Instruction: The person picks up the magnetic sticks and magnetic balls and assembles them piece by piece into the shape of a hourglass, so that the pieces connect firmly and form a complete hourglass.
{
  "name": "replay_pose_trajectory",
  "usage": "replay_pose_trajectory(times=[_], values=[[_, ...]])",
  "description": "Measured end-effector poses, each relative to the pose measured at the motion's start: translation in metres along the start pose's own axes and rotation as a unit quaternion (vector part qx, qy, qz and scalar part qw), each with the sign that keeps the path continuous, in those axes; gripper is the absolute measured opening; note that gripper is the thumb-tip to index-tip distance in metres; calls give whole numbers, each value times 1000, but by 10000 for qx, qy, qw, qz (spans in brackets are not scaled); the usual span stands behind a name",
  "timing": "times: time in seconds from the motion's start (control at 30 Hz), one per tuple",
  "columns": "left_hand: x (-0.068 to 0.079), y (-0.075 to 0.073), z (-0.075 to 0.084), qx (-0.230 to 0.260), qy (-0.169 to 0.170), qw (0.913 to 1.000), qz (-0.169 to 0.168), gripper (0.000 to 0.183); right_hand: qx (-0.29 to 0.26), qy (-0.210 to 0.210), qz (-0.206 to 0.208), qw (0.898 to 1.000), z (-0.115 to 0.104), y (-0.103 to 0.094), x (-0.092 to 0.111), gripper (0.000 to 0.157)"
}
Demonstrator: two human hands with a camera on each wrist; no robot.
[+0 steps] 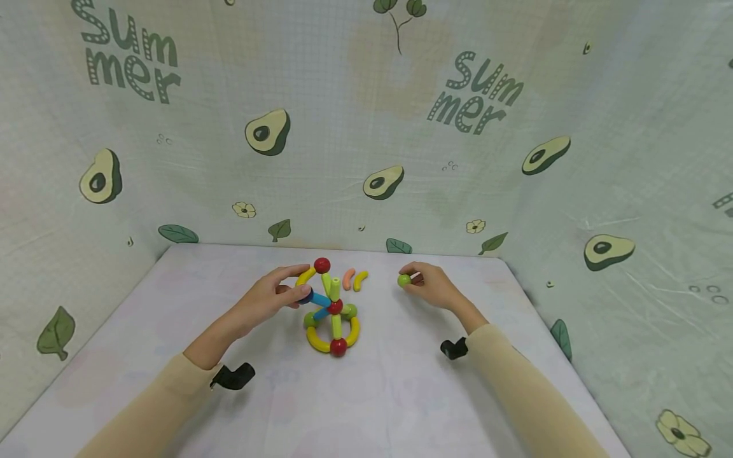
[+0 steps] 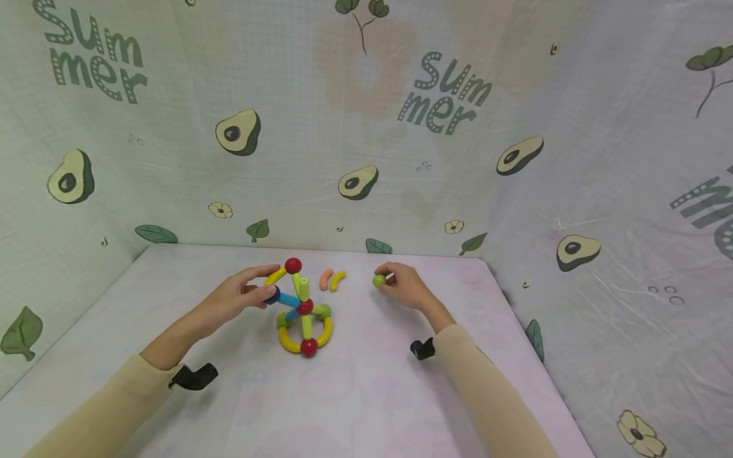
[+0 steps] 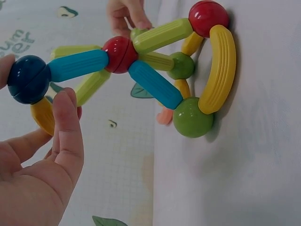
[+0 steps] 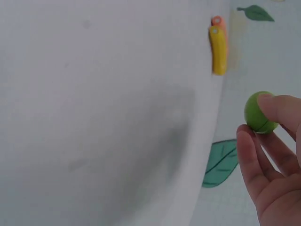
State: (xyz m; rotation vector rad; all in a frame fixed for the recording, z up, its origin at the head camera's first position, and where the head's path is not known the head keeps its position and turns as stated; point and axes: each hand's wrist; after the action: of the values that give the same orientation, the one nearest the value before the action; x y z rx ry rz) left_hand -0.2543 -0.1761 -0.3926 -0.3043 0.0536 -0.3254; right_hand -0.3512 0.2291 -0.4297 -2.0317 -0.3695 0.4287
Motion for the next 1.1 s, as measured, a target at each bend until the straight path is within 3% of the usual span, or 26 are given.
replay_pose_trajectory(times=[0.37, 0.6, 0.8, 1.1], values=[[-1, 0, -2, 36, 55, 10000, -18, 72, -376, -771, 274, 9959, -79, -12, -5, 34], [-1, 0, -2, 74, 15, 10000, -1, 72, -511, -1304, 389, 9894, -118, -14, -7, 35], [-1, 0, -3, 82, 3, 10000, -5, 72, -581, -1595, 388, 9847, -138, -13, -10, 34], [-1, -1, -4, 97, -19, 9999, -32, 72, -683, -1777, 275, 9813, -150, -8, -15, 35]])
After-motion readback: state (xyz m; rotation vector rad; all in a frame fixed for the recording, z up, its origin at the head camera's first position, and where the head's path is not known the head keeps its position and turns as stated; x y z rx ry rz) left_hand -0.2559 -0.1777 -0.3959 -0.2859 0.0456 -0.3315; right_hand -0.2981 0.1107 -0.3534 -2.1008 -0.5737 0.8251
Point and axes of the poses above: each hand's wrist, its own x-axis away from the middle knuckle, its own y-axis out of the palm, z = x × y, and after that the axes turned 11 degrees about x, right-handed
